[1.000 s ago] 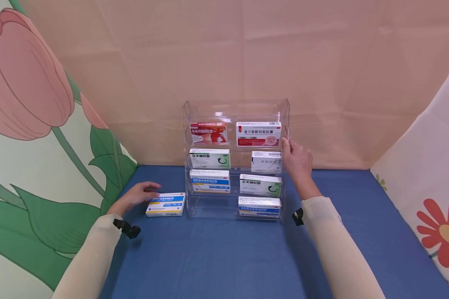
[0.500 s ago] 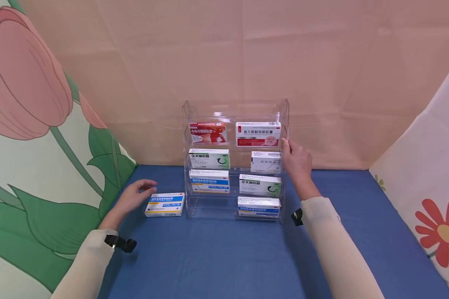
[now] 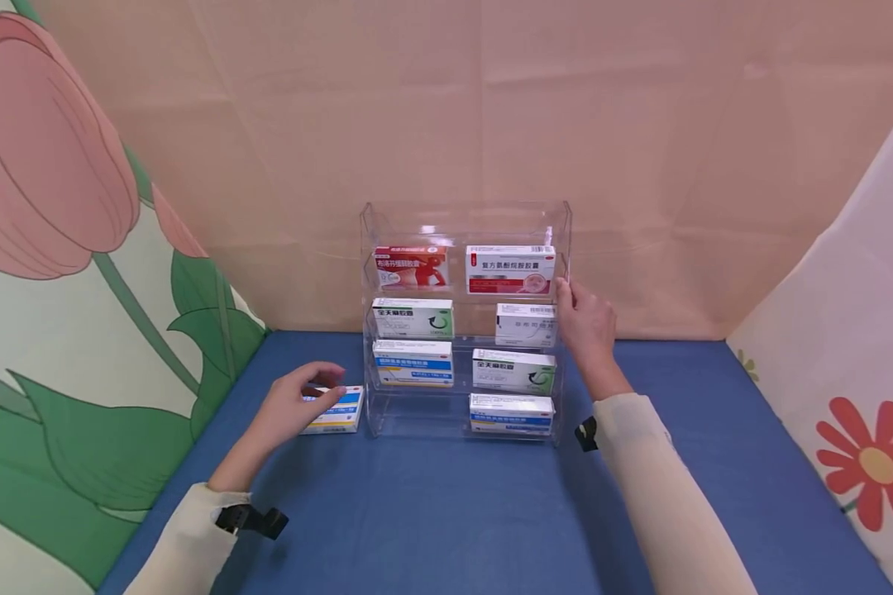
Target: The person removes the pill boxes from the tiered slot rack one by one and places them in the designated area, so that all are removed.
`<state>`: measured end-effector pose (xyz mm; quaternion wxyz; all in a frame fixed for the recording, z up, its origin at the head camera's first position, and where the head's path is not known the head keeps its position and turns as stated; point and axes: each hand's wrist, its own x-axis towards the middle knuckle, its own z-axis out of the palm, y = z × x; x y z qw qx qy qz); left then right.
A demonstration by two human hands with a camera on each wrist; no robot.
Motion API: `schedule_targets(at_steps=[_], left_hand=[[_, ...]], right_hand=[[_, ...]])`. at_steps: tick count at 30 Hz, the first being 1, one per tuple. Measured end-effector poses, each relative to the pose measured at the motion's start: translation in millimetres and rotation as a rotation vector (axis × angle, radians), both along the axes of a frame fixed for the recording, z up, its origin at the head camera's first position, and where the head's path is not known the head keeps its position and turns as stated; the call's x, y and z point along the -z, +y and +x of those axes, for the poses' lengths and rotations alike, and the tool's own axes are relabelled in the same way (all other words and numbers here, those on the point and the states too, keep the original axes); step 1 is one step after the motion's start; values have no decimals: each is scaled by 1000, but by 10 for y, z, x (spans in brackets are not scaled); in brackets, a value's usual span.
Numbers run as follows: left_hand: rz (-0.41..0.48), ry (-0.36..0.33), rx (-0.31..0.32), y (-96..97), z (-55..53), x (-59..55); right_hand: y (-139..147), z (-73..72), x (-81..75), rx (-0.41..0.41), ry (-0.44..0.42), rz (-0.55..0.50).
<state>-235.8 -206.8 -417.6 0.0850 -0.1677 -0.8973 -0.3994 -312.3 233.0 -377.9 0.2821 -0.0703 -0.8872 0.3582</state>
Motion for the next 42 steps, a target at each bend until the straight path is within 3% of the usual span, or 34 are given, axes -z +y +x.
schedule_targets(at_steps=[4, 9, 20, 26, 42], left_hand=[[16, 2, 63, 202, 44, -21], [47, -45, 166, 495, 57, -9], [36, -93, 304, 1053, 19, 151], [39, -117, 330, 1236, -27, 253], [39, -143, 310, 1573, -43, 369]], right_hand=[[-5, 4, 5, -4, -22, -9], [-1, 5, 0, -2, -18, -10], [-6, 7, -7, 2, -11, 3], [-8, -9, 7, 1, 3, -1], [2, -15, 18, 1, -2, -7]])
